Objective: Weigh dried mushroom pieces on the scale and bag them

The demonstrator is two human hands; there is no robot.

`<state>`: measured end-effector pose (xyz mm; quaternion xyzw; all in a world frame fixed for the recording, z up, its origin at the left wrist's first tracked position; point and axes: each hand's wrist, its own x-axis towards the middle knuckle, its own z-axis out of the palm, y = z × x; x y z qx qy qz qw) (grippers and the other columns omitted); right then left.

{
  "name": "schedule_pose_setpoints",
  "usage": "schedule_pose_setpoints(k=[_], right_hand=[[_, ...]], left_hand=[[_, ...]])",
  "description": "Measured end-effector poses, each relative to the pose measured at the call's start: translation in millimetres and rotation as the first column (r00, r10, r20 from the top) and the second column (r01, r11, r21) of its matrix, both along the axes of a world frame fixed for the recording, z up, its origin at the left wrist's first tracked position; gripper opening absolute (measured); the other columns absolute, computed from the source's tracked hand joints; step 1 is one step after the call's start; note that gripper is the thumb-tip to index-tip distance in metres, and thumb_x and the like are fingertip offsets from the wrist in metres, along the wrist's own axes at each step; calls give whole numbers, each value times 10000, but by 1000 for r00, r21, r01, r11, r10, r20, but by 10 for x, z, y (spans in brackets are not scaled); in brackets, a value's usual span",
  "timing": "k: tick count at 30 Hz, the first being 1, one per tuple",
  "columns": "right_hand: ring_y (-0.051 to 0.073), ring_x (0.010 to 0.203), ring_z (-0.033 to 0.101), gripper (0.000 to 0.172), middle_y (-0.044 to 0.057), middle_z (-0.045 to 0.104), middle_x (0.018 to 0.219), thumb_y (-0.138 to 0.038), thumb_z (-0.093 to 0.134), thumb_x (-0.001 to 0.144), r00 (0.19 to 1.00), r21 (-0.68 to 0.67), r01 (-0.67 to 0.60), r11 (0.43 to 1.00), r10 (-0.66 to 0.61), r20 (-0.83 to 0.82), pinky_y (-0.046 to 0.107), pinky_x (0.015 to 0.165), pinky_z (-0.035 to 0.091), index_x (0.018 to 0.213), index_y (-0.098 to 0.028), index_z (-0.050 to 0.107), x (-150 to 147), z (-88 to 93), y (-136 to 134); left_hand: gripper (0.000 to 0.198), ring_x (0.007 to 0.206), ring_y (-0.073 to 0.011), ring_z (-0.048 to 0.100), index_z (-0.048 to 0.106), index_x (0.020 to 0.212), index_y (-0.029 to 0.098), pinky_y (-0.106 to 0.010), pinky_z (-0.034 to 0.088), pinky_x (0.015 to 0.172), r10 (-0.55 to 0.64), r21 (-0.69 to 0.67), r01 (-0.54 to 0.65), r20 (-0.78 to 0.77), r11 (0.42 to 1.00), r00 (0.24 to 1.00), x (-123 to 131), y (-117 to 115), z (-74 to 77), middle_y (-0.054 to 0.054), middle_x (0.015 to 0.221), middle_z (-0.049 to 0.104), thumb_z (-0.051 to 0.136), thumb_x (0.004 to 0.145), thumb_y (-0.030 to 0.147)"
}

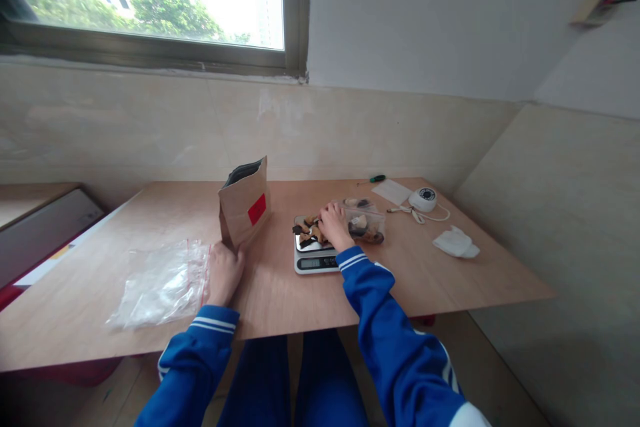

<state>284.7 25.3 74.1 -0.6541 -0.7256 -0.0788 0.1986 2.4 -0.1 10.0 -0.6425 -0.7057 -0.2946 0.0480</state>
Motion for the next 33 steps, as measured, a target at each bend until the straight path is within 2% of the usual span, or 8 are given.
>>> schedule_pose_setpoints(k=[6,9,12,14,17,23,26,33], right_hand=[[291,962,511,137,120,623,944,-161,532,829,998,81,37,996,-33,-52,427,842,388,840,-189,665,6,63,-5],[252,903,553,135,87,635,901,-203,531,842,964,235,58,970,7,-267,382,827,417,841,-196,666,41,171,-32],[218,830,580,161,79,641,887,-267,526,847,877,360,105,927,85,-474,339,762,456,863,-186,665,159,204,-165],[204,784,588,192,79,648,889,-307,524,845,823,368,145,919,95,-560,326,708,472,885,-181,663,290,132,-336],[206,755,595,227,81,661,869,-357,529,839,778,296,171,940,55,-626,331,667,483,892,-179,660,521,-119,-674],[224,744,590,248,92,633,854,-409,526,844,801,257,203,945,-10,-598,371,652,503,863,-197,655,827,-634,-1175],[244,825,592,213,96,623,879,-371,512,860,825,271,175,947,9,-565,394,710,507,873,-207,647,827,-704,-1219],[250,869,583,194,88,595,882,-300,460,889,891,261,106,960,25,-454,409,790,489,889,-214,633,741,-674,-1208]], left_hand=[[353,869,-329,582,510,988,54,-455,452,764,-6,44,5,39,999,999,7,-9,-9,-182,887,587,394,862,362],[332,871,-333,585,508,977,62,-460,453,757,-9,37,7,52,999,999,5,-11,-7,-183,882,589,401,857,352],[329,870,-332,585,506,974,72,-467,451,756,-16,48,13,62,999,998,1,-9,-10,-176,876,586,404,853,362],[331,870,-329,585,506,977,75,-465,449,760,-16,59,12,67,998,998,0,-6,-14,-170,875,586,408,850,365],[342,874,-330,585,509,984,66,-463,447,769,-12,59,8,60,998,998,1,-2,-19,-173,881,589,404,852,364],[392,885,-344,584,509,1011,46,-455,444,760,-12,48,9,59,999,998,-4,15,-50,-191,895,589,388,856,384],[400,903,-349,582,515,1014,48,-459,441,775,-23,59,20,65,998,998,-9,23,-54,-180,893,587,390,851,392],[457,901,-368,576,535,975,33,-483,447,787,-21,33,20,35,999,999,-14,24,-17,-206,880,587,354,849,433]])
